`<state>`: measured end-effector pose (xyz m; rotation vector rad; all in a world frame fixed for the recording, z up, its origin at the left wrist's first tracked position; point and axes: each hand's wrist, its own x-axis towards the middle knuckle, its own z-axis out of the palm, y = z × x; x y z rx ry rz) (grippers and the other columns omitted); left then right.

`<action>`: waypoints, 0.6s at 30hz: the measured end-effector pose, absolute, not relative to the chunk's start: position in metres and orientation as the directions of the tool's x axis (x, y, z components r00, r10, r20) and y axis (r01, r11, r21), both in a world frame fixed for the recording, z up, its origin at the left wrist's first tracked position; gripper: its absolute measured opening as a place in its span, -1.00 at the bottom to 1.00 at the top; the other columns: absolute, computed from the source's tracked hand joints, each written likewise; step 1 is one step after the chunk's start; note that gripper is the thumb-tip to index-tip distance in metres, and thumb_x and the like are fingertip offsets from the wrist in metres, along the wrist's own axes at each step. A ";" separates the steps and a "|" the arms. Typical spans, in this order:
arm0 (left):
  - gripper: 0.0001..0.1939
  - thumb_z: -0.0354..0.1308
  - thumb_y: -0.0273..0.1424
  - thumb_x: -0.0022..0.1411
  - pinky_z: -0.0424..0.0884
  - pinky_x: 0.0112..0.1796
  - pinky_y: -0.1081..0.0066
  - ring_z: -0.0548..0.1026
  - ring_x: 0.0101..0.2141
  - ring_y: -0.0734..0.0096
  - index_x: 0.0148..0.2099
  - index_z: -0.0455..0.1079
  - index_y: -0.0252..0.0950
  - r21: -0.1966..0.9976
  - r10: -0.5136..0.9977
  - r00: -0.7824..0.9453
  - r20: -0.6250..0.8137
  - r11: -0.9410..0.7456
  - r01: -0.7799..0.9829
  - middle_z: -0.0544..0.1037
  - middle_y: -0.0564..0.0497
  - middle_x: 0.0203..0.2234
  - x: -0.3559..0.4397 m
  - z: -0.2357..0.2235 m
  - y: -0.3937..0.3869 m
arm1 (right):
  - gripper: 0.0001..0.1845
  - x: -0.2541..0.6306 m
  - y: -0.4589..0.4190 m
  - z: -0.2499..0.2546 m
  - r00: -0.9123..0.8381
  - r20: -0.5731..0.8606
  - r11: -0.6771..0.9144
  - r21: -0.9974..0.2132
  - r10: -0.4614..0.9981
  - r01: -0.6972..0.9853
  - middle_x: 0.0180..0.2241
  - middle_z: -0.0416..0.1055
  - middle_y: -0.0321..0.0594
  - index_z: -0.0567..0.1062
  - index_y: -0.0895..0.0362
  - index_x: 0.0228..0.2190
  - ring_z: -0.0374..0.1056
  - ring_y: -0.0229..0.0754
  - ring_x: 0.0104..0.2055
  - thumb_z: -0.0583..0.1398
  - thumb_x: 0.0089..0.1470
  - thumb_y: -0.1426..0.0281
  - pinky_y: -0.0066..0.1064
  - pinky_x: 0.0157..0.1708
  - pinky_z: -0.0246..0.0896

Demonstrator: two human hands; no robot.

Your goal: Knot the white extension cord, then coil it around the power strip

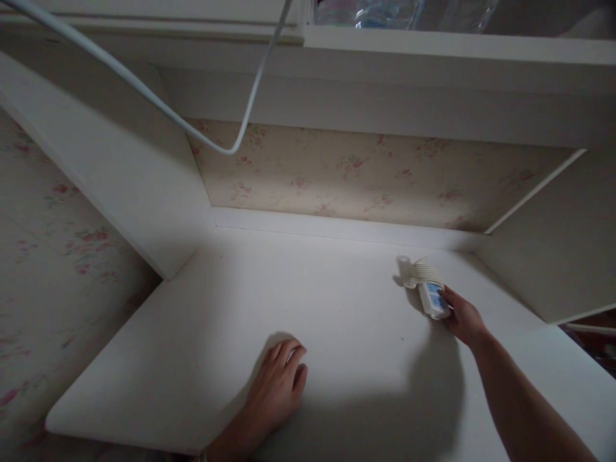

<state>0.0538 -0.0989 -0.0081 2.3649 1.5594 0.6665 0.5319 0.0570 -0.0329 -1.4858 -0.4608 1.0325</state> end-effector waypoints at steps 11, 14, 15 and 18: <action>-0.74 -0.03 -0.45 0.28 0.32 0.02 0.12 0.38 -0.03 0.21 -0.02 0.36 -0.23 0.459 0.909 0.364 0.204 -0.417 0.784 0.45 -0.06 -0.09 0.050 -0.007 -0.097 | -0.59 0.524 0.059 -0.019 0.664 -0.184 -0.301 -0.952 0.725 0.064 -0.01 0.44 -0.06 0.54 0.11 -0.12 0.43 -0.16 -0.18 0.29 -0.08 0.33 -0.44 -0.32 0.32; -0.74 -0.03 -0.46 0.27 0.32 0.02 0.12 0.38 -0.04 0.22 -0.02 0.36 -0.22 0.468 0.910 0.361 0.203 -0.414 0.780 0.45 -0.05 -0.10 0.051 -0.006 -0.097 | -0.58 0.519 0.056 -0.016 0.663 -0.158 -0.299 -0.949 0.731 0.104 -0.07 0.47 -0.03 0.54 0.15 -0.13 0.42 -0.13 -0.19 0.30 -0.09 0.30 -0.39 -0.30 0.31; -0.74 -0.02 -0.46 0.27 0.33 0.01 0.13 0.38 -0.04 0.22 -0.03 0.36 -0.22 0.472 0.910 0.360 0.204 -0.414 0.779 0.45 -0.05 -0.10 0.051 -0.005 -0.097 | -0.56 0.517 0.055 -0.015 0.663 -0.147 -0.298 -0.947 0.735 0.121 -0.11 0.49 -0.02 0.54 0.16 -0.13 0.42 -0.11 -0.21 0.30 -0.10 0.30 -0.37 -0.29 0.30; -0.75 -0.01 -0.46 0.26 0.32 0.02 0.12 0.38 -0.05 0.22 -0.03 0.37 -0.22 0.483 0.910 0.356 0.214 -0.415 0.771 0.46 -0.05 -0.10 0.050 -0.005 -0.098 | -0.51 0.514 0.051 -0.008 0.657 -0.074 -0.258 -0.948 0.751 0.187 -0.24 0.51 -0.04 0.53 0.19 -0.13 0.40 -0.09 -0.26 0.32 -0.15 0.28 -0.29 -0.26 0.27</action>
